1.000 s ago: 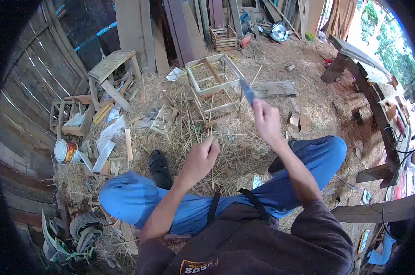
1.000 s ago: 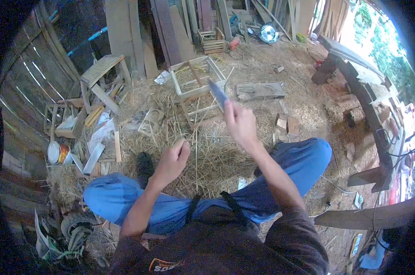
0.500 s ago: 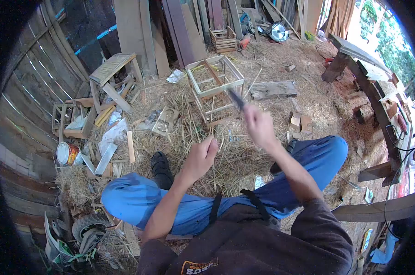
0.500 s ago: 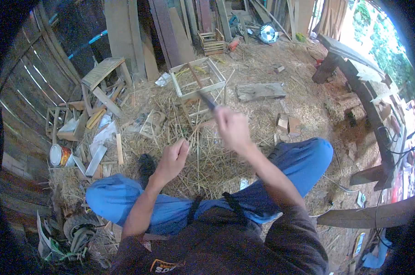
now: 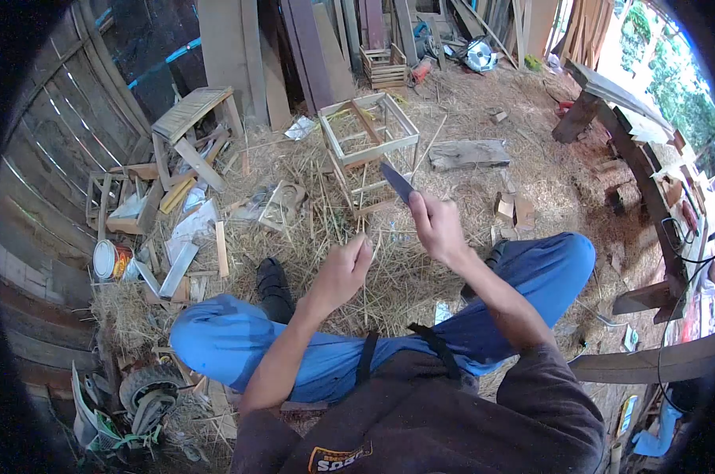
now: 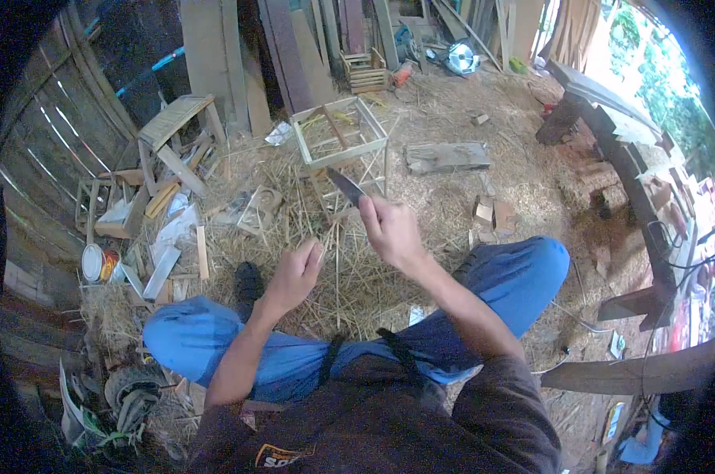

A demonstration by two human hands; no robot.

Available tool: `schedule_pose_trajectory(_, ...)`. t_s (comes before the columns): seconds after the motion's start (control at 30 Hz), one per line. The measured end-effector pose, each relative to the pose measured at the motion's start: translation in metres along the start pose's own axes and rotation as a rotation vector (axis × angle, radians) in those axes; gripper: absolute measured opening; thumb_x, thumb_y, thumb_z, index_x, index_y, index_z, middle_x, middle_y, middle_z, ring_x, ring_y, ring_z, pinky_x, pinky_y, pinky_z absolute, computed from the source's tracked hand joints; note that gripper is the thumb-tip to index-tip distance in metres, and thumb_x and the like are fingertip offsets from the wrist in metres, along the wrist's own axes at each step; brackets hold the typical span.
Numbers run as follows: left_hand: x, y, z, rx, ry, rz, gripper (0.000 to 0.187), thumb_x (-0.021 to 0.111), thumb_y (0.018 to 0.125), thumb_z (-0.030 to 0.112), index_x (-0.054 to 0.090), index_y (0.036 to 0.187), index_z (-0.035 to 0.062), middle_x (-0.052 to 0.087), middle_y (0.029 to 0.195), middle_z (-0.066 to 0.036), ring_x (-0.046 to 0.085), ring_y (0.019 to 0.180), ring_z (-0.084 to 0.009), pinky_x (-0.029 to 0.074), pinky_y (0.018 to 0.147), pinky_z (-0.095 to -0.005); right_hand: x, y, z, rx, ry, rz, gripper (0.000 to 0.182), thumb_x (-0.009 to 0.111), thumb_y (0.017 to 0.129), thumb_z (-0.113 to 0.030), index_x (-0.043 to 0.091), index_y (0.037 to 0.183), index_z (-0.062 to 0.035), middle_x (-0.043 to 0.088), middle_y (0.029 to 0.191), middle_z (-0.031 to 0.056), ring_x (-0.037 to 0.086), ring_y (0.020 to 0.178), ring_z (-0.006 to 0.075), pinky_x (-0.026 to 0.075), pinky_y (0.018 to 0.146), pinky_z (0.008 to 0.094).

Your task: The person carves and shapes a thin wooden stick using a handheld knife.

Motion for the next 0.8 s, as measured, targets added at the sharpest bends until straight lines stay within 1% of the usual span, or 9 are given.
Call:
schedule_pose_trajectory(0.13,-0.005,0.001,0.003,0.005,0.018,0.005,0.029,0.047,0.103,0.023,0.050,0.088,-0.0012,0.051,0.059,-0.021,0.055,0.052,-0.0371,0.040,0.052,-0.0440,-0.032,0.025,0.013,0.212,0.088,0.068,0.046,0.043,0.105,-0.032,0.062,0.075,-0.0031,0.055,0.053,0.0154,0.056,0.042,0.0271,0.044,0.045,0.0410)
schedule_pose_trajectory(0.27,-0.004,0.000,0.000,-0.055,0.018,-0.035,0.029,0.047,0.103,0.023,0.049,0.086,-0.0012,0.048,0.062,-0.018,0.049,0.052,-0.0278,0.040,0.054,-0.0406,0.003,-0.004,-0.002,0.001,-0.045,-0.089,0.047,0.042,0.106,-0.032,0.062,0.075,-0.0024,0.054,0.050,0.0139,0.053,0.039,0.0224,0.042,0.042,0.0373)
schedule_pose_trajectory(0.4,-0.008,0.003,0.009,-0.027,0.005,-0.008,0.031,0.046,0.103,0.024,0.049,0.086,-0.0013,0.049,0.063,-0.018,0.048,0.053,-0.0287,0.041,0.055,-0.0406,-0.028,0.024,0.019,0.154,0.057,0.056,0.039,0.046,0.104,-0.028,0.065,0.080,-0.0031,0.054,0.050,0.0161,0.056,0.041,0.0257,0.045,0.043,0.0401)
schedule_pose_trajectory(0.43,-0.005,0.004,0.007,-0.032,0.022,-0.016,0.031,0.046,0.103,0.024,0.049,0.086,-0.0012,0.049,0.063,-0.019,0.047,0.054,-0.0293,0.041,0.055,-0.0407,-0.017,0.009,0.012,0.184,0.078,-0.028,0.037,0.047,0.103,-0.026,0.064,0.080,-0.0032,0.055,0.053,0.0174,0.058,0.043,0.0275,0.046,0.044,0.0401)
schedule_pose_trajectory(0.53,-0.003,0.000,-0.005,-0.067,0.007,-0.008,0.032,0.046,0.103,0.025,0.048,0.085,-0.0011,0.048,0.064,-0.020,0.045,0.054,-0.0315,0.040,0.056,-0.0414,0.001,-0.006,-0.014,-0.040,-0.014,-0.081,0.039,0.046,0.104,-0.027,0.064,0.078,-0.0025,0.055,0.052,0.0162,0.058,0.043,0.0271,0.044,0.043,0.0385)
schedule_pose_trajectory(0.57,-0.005,0.000,-0.008,-0.079,-0.005,-0.003,0.032,0.046,0.103,0.025,0.048,0.085,-0.0011,0.047,0.063,-0.020,0.044,0.054,-0.0322,0.040,0.056,-0.0417,0.003,0.002,0.005,-0.124,-0.064,0.067,0.039,0.047,0.103,-0.026,0.063,0.077,-0.0021,0.055,0.052,0.0164,0.059,0.044,0.0306,0.045,0.044,0.0410)
schedule_pose_trajectory(0.67,-0.008,0.003,0.008,-0.003,0.045,0.004,0.027,0.048,0.102,0.021,0.050,0.087,-0.0021,0.053,0.060,-0.022,0.055,0.053,-0.0393,0.040,0.051,-0.0449,-0.026,0.024,0.019,0.190,-0.009,0.032,0.035,0.049,0.102,-0.025,0.064,0.080,-0.0034,0.057,0.054,0.0176,0.060,0.046,0.0348,0.048,0.046,0.0438)
schedule_pose_trajectory(0.7,-0.005,0.003,0.005,-0.010,0.041,0.004,0.029,0.047,0.102,0.022,0.049,0.087,-0.0016,0.050,0.061,-0.021,0.051,0.053,-0.0360,0.039,0.052,-0.0435,-0.016,0.010,0.013,0.293,0.072,-0.081,0.039,0.048,0.103,-0.029,0.064,0.079,-0.0030,0.057,0.054,0.0181,0.060,0.046,0.0348,0.047,0.046,0.0436)
schedule_pose_trajectory(0.8,-0.003,0.003,-0.004,-0.036,0.028,0.009,0.031,0.046,0.103,0.025,0.048,0.086,-0.0006,0.045,0.063,-0.019,0.043,0.053,-0.0280,0.038,0.054,-0.0407,0.014,-0.012,-0.014,-0.047,0.021,-0.087,0.046,0.043,0.105,-0.033,0.063,0.078,-0.0017,0.055,0.051,0.0154,0.057,0.042,0.0288,0.044,0.043,0.0397)
Point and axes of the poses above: each hand's wrist, its own y-axis towards the middle knuckle, its own x-axis out of the palm, z = x × y, the point moved 6 cm from there along y, towards the middle knuckle
